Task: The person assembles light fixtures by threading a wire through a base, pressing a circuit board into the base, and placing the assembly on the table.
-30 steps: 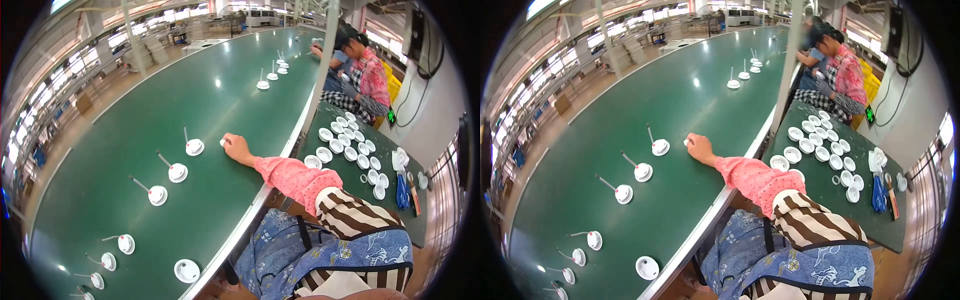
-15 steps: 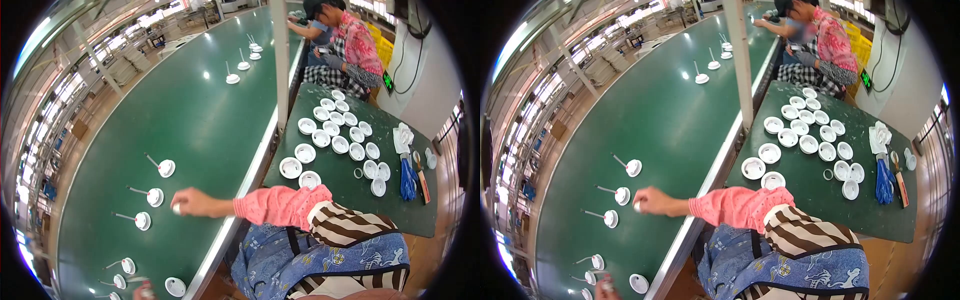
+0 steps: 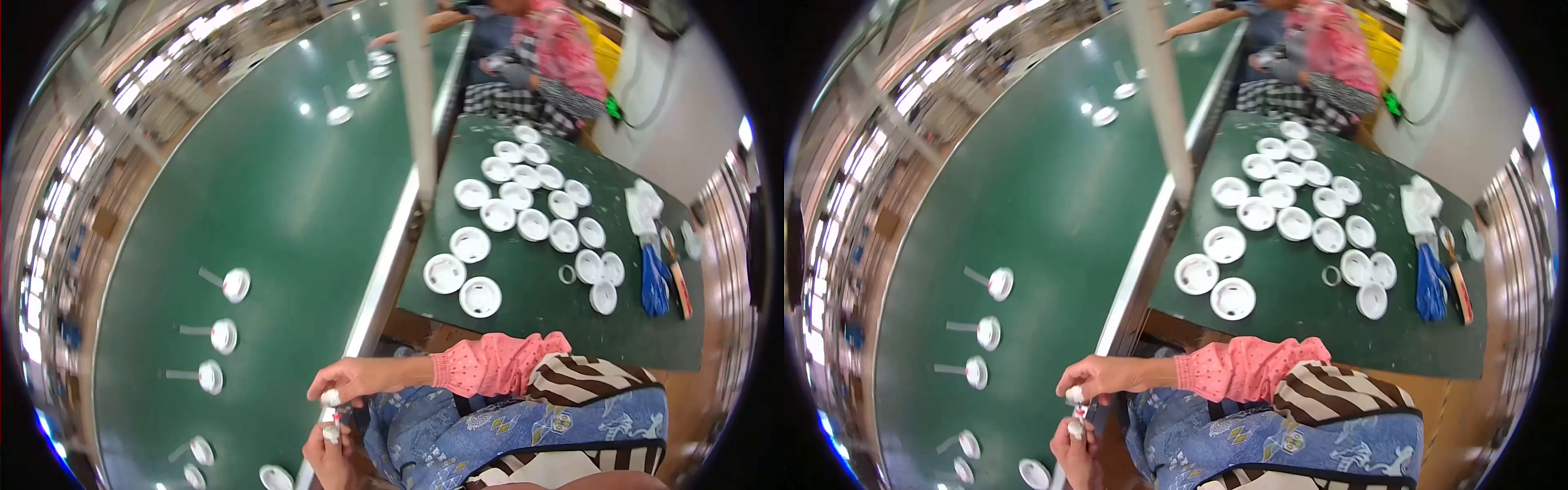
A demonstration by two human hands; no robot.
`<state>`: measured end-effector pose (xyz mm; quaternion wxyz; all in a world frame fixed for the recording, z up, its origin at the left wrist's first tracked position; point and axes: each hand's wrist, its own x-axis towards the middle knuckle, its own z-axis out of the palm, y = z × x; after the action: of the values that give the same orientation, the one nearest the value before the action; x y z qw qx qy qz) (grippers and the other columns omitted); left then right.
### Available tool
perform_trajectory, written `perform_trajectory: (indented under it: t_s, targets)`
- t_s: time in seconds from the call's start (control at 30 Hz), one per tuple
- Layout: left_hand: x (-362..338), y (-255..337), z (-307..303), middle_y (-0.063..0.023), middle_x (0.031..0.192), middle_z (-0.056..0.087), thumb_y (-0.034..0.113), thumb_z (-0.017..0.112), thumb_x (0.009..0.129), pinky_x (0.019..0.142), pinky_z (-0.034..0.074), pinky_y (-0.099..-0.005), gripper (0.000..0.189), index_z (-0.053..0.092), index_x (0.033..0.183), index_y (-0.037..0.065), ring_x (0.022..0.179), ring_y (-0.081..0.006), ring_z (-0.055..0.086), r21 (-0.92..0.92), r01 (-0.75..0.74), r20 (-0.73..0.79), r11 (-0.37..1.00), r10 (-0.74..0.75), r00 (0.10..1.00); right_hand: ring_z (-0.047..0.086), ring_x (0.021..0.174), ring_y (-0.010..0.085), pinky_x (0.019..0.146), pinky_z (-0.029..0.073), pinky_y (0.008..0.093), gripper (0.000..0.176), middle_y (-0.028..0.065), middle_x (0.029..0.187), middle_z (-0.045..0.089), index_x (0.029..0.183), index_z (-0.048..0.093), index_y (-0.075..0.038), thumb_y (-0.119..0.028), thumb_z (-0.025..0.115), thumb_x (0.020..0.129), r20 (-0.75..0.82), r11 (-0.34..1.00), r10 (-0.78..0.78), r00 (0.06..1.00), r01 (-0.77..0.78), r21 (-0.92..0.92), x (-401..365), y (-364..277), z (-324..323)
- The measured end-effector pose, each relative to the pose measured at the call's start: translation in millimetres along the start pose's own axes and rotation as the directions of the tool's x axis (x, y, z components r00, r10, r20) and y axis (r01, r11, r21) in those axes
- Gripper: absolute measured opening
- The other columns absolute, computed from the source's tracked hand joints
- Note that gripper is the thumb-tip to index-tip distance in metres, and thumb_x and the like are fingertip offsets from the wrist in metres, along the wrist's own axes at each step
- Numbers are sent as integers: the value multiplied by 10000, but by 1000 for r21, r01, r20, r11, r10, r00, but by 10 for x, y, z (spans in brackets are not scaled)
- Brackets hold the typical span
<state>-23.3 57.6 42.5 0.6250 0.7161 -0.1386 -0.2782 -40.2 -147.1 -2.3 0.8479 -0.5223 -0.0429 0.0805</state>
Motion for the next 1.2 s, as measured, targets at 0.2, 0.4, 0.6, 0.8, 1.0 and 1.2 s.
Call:
perform_trajectory:
  t_s: [0.2,0.4,0.6,0.8,1.0,1.2]
  targets:
    - [24,-182,101,-9,774,585,172,547,1032,490,294,-199,202,599,946,-3,568,-42,425,-127,-127,-125,984,111,986,577,716,76,556,453,204,293,38,959,644,1236,621,-8,-153,597,983,39,977,200,979,-202,64,-19,-152,2]
    - [-55,-269,200,-38,861,654,158,554,1036,517,371,-188,191,646,1059,-7,609,-49,507,-157,-225,-89,962,213,973,524,607,52,466,366,186,264,32,828,619,1086,624,22,-208,677,969,-7,921,233,972,-219,321,-86,-143,53]
    - [-52,-389,79,-8,789,620,209,618,1006,538,360,-201,226,678,977,-7,620,-39,473,-212,-150,42,966,162,986,537,626,48,480,357,183,203,49,856,643,1065,611,11,-142,682,951,51,922,241,969,-245,299,-181,-127,196]
    - [-53,-396,-5,46,664,515,258,615,1002,499,278,-215,263,673,930,12,577,-34,396,-544,258,370,798,-48,928,512,600,63,475,352,206,144,65,834,631,1037,604,18,-75,643,935,1,928,276,961,-267,259,-284,-96,308]
    - [-343,-533,-133,34,679,519,261,556,1041,547,386,-222,276,661,990,11,584,-47,467,-227,-5,177,974,46,983,457,519,79,466,338,229,119,43,747,565,1003,568,23,-67,609,936,-46,838,212,976,-157,522,-276,-25,102]
    - [-544,-640,-12,-65,740,625,111,651,934,580,445,-277,89,667,955,27,612,-198,579,407,-392,-156,825,485,860,462,506,90,459,312,228,148,81,745,570,990,559,31,-109,603,973,-24,818,204,979,-156,554,-295,-106,184]
